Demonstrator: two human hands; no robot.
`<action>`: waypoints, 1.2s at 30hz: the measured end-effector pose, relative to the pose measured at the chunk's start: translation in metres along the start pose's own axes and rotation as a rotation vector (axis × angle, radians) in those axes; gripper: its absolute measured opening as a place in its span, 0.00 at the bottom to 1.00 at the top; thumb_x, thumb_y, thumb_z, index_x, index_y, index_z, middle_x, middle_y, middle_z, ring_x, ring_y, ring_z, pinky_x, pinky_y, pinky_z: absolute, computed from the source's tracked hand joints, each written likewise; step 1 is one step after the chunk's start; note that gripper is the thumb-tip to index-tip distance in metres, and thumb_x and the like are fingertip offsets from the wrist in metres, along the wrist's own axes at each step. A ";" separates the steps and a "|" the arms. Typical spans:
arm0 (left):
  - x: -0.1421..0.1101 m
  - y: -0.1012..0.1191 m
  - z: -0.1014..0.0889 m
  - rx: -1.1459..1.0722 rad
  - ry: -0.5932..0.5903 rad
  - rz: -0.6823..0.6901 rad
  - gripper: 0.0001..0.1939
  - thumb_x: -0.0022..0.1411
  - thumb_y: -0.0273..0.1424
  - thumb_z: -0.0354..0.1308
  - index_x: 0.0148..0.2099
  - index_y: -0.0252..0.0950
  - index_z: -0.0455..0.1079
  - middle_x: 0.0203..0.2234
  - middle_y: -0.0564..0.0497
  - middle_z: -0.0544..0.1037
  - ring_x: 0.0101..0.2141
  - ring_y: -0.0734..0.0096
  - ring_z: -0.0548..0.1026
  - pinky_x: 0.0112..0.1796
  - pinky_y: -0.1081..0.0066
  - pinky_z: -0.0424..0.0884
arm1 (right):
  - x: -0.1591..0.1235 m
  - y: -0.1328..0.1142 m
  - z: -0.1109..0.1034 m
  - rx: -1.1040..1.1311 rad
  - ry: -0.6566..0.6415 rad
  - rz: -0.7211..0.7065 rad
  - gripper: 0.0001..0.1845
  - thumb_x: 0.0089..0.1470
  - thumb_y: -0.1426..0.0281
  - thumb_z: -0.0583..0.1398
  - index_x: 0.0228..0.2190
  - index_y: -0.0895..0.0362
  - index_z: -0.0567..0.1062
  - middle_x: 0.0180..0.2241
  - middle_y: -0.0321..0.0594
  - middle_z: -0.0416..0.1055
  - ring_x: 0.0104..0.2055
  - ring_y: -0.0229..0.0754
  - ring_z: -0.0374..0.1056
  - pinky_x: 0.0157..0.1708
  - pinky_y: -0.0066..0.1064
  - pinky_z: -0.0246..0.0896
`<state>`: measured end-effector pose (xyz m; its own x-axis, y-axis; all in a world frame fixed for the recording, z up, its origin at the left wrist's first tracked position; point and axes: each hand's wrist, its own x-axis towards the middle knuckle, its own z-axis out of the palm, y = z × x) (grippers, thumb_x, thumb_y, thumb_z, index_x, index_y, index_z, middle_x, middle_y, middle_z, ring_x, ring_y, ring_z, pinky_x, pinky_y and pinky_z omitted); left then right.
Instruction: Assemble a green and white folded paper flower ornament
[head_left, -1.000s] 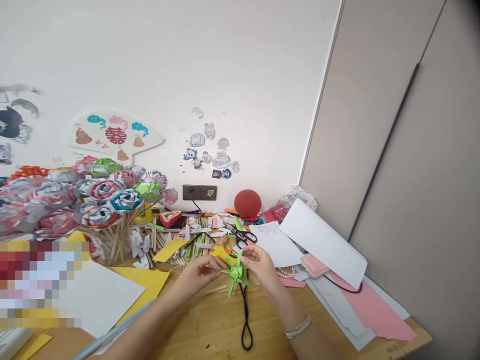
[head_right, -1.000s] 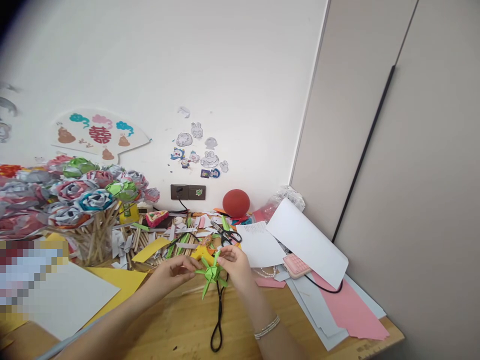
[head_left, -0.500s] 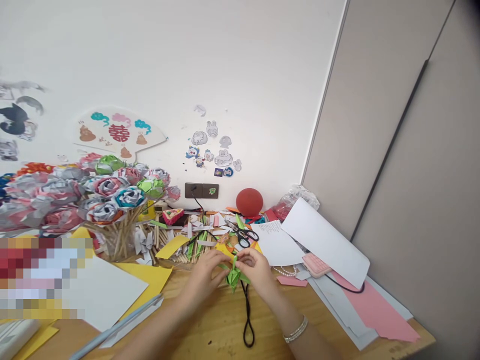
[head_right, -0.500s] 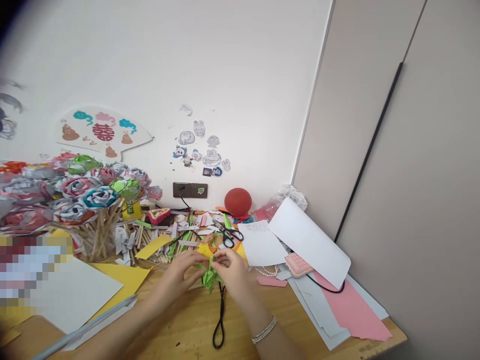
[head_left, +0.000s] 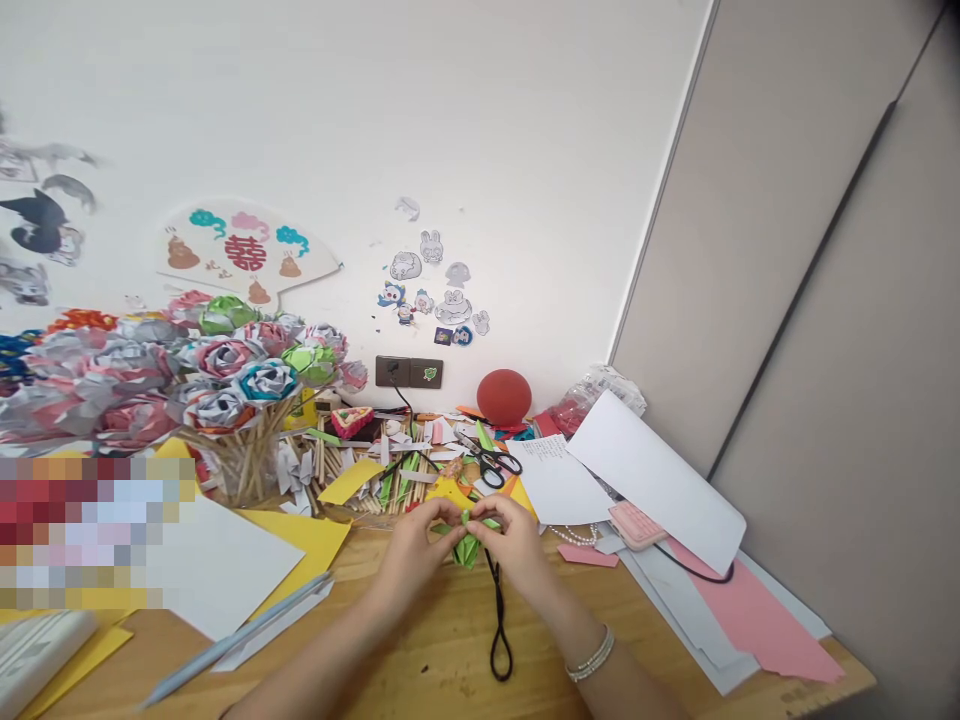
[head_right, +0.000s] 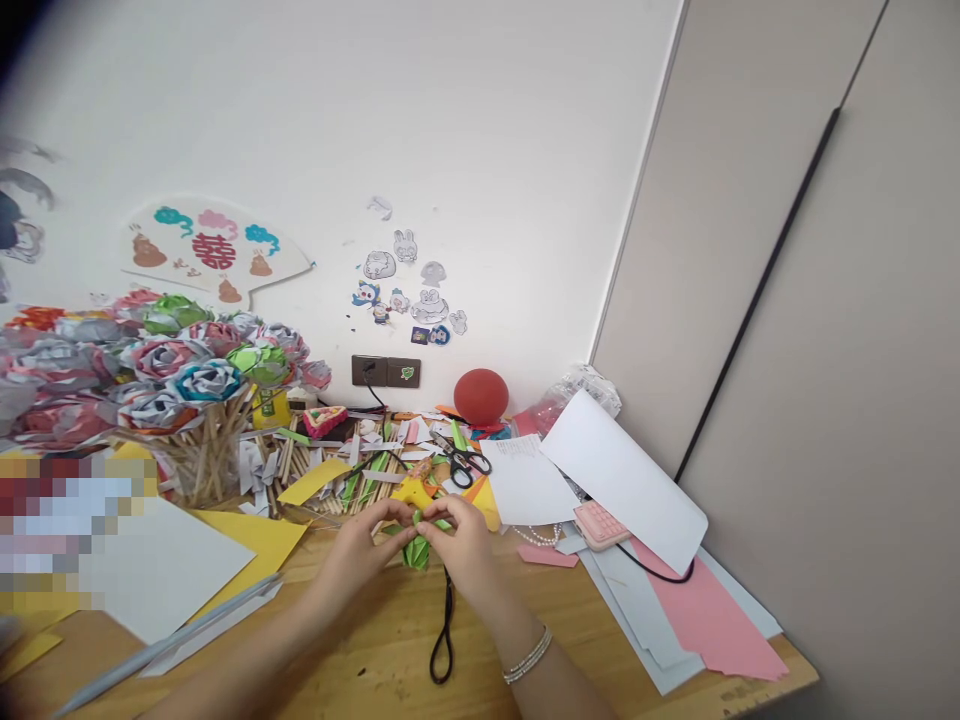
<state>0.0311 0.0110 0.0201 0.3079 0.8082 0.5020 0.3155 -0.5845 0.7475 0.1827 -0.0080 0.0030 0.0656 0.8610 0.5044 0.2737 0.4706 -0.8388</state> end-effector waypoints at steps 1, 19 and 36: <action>0.000 0.000 0.000 -0.002 -0.001 0.000 0.03 0.50 0.30 0.58 0.28 0.37 0.68 0.25 0.53 0.75 0.30 0.66 0.73 0.33 0.70 0.67 | 0.000 0.000 0.000 -0.004 0.001 -0.006 0.04 0.43 0.74 0.60 0.27 0.56 0.71 0.29 0.37 0.70 0.34 0.40 0.68 0.35 0.31 0.64; -0.003 -0.001 -0.002 0.064 0.020 0.085 0.03 0.52 0.31 0.57 0.32 0.39 0.68 0.29 0.52 0.76 0.33 0.65 0.73 0.35 0.69 0.67 | -0.002 -0.007 -0.004 -0.105 0.017 -0.176 0.05 0.45 0.75 0.59 0.28 0.54 0.72 0.30 0.37 0.69 0.35 0.41 0.66 0.36 0.31 0.61; -0.002 -0.001 -0.003 0.108 -0.027 0.153 0.02 0.55 0.30 0.55 0.33 0.38 0.66 0.30 0.51 0.74 0.33 0.66 0.71 0.35 0.71 0.66 | -0.002 -0.007 -0.005 -0.087 -0.002 -0.138 0.06 0.45 0.77 0.58 0.28 0.55 0.71 0.30 0.36 0.68 0.35 0.40 0.66 0.36 0.30 0.61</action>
<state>0.0271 0.0100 0.0197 0.3834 0.7077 0.5934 0.3568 -0.7061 0.6116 0.1854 -0.0139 0.0088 0.0195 0.7896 0.6133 0.3620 0.5662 -0.7405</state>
